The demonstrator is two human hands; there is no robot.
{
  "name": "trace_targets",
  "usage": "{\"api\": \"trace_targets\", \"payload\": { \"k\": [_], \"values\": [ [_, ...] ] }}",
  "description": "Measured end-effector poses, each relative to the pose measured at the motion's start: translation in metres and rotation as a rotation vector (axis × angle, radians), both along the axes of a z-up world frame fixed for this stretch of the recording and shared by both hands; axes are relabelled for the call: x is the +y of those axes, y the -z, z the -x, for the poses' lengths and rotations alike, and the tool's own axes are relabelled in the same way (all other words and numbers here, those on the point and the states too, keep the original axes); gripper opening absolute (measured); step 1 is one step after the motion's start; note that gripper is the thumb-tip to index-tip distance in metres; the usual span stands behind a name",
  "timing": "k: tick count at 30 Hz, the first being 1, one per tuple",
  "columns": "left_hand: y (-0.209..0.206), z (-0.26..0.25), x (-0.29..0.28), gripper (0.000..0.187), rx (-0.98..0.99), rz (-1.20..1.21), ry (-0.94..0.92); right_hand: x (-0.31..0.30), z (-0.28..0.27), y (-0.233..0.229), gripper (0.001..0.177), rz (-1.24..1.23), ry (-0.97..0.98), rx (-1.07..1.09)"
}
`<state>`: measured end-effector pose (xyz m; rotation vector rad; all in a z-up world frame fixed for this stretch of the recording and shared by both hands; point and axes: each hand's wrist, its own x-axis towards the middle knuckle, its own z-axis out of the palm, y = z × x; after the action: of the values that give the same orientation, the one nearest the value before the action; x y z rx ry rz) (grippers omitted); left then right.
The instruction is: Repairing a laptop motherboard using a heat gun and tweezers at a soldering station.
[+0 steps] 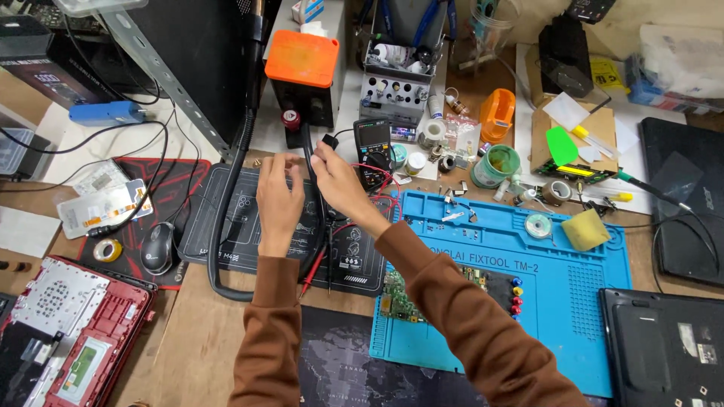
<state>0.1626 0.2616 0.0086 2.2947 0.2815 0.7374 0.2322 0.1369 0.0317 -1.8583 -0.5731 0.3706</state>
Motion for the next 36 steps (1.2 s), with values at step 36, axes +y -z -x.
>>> {"api": "trace_targets", "payload": {
  "k": [36],
  "values": [
    [0.022, -0.007, 0.013, 0.01, 0.095, 0.12, 0.046, 0.053, -0.056, 0.031, 0.079, -0.478, 0.104, 0.463]
  ]
}}
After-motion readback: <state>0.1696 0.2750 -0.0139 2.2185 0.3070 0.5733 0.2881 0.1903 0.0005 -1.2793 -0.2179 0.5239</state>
